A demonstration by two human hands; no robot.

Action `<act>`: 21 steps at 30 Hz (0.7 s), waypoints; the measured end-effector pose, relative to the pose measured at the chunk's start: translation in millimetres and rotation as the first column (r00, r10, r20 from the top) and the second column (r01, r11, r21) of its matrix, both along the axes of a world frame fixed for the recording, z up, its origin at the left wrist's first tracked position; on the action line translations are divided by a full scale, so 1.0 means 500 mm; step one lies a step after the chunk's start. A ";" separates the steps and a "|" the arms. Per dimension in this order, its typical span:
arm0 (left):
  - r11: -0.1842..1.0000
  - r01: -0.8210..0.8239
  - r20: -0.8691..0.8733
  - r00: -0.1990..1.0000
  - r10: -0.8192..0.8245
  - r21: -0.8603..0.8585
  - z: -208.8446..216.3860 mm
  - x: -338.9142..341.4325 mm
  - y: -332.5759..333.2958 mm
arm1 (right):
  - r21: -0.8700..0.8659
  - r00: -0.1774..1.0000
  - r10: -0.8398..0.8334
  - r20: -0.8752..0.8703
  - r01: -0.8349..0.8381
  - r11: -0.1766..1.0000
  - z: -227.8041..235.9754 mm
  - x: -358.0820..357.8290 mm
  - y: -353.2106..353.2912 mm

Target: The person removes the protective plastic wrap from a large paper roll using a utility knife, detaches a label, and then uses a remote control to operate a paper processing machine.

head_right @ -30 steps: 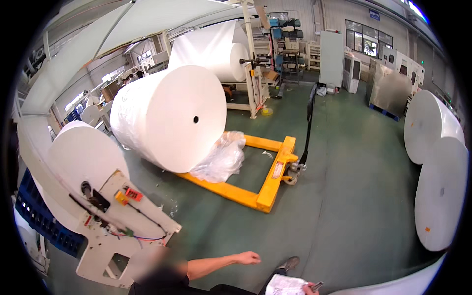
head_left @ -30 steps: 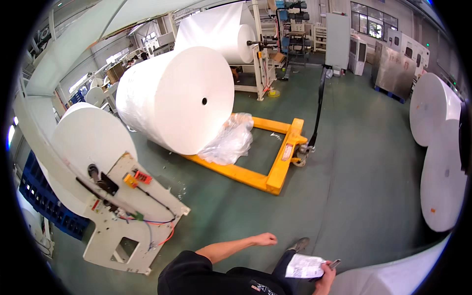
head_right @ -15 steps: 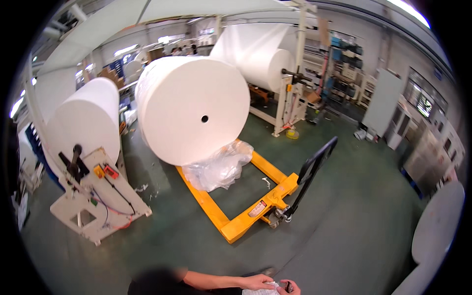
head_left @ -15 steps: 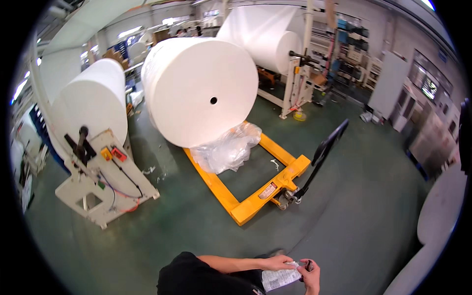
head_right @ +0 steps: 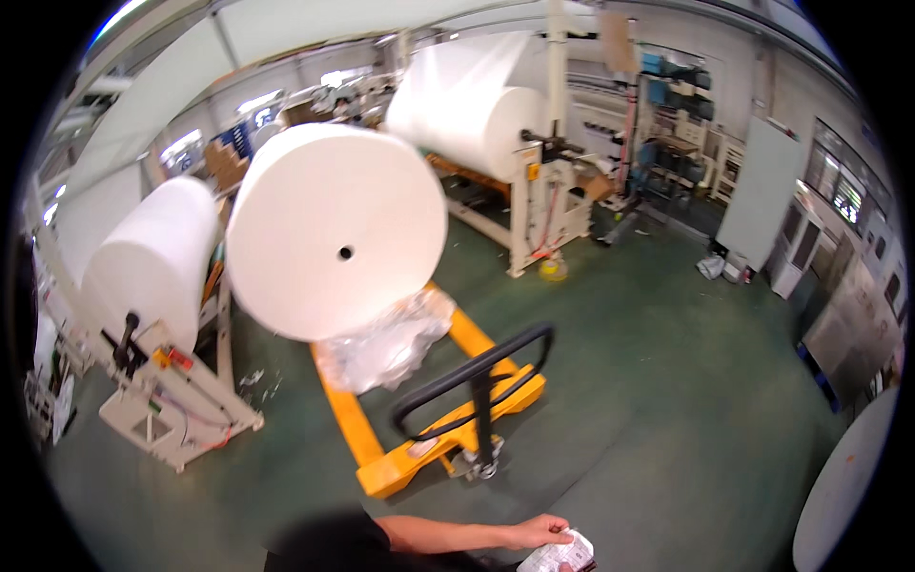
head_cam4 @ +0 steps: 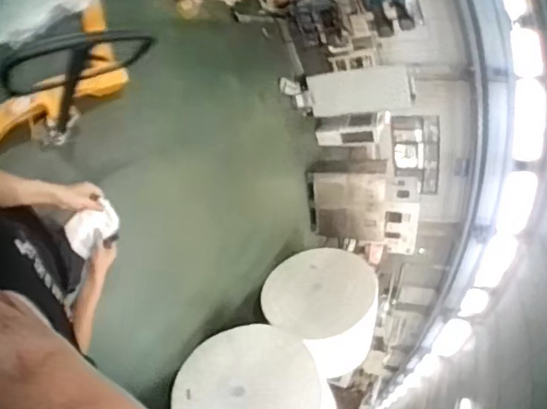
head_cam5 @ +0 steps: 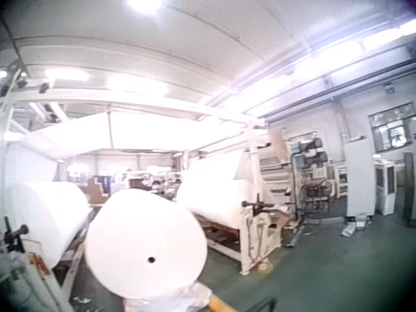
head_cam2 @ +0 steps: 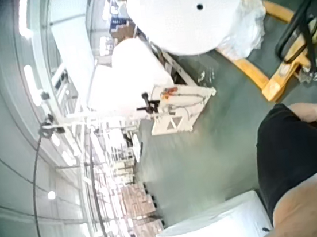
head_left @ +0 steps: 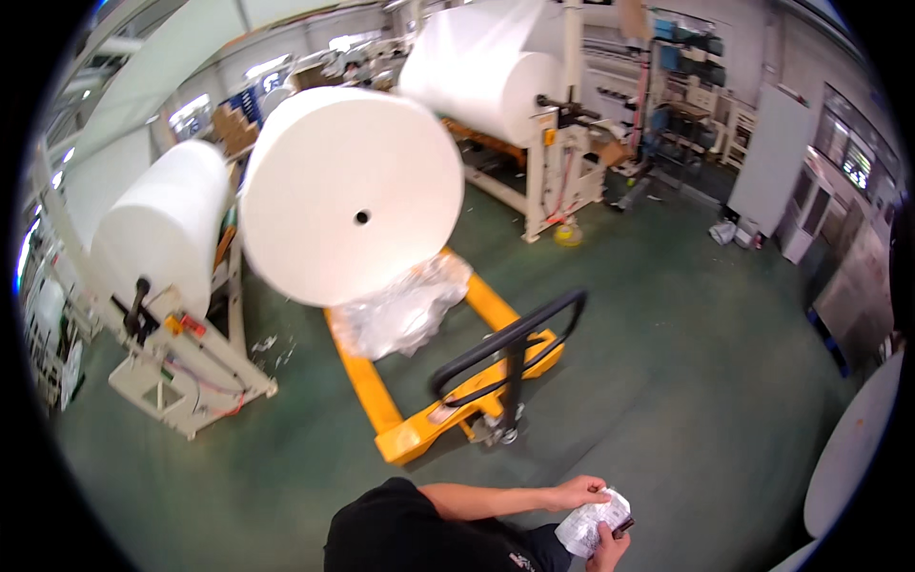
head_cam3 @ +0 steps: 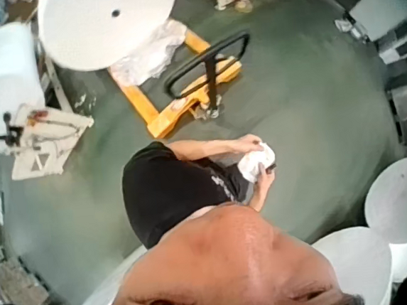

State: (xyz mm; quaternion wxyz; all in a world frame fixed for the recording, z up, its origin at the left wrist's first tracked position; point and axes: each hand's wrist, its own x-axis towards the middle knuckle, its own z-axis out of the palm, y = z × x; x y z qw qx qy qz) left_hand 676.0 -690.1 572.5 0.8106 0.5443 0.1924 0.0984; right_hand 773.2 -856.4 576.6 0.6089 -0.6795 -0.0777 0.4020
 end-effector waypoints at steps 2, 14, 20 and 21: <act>0.998 0.062 -0.069 0.996 -0.060 0.021 -0.035 0.109 0.058 | 0.070 1.000 0.002 -0.003 -0.002 0.998 -0.024 0.105 0.045; 0.790 -0.446 -0.138 0.829 0.542 0.421 -0.017 0.563 0.473 | 0.151 0.920 0.376 -0.113 -0.358 0.921 -0.086 0.681 0.580; 0.566 -0.823 -0.012 0.567 0.824 -0.056 -0.119 0.731 0.720 | -0.098 0.686 0.727 0.038 -0.721 0.686 0.053 0.893 0.914; 0.513 -0.850 -0.039 0.520 0.853 -0.117 -0.133 0.756 0.767 | -0.204 0.618 0.786 -0.006 -0.770 0.604 0.041 0.937 0.965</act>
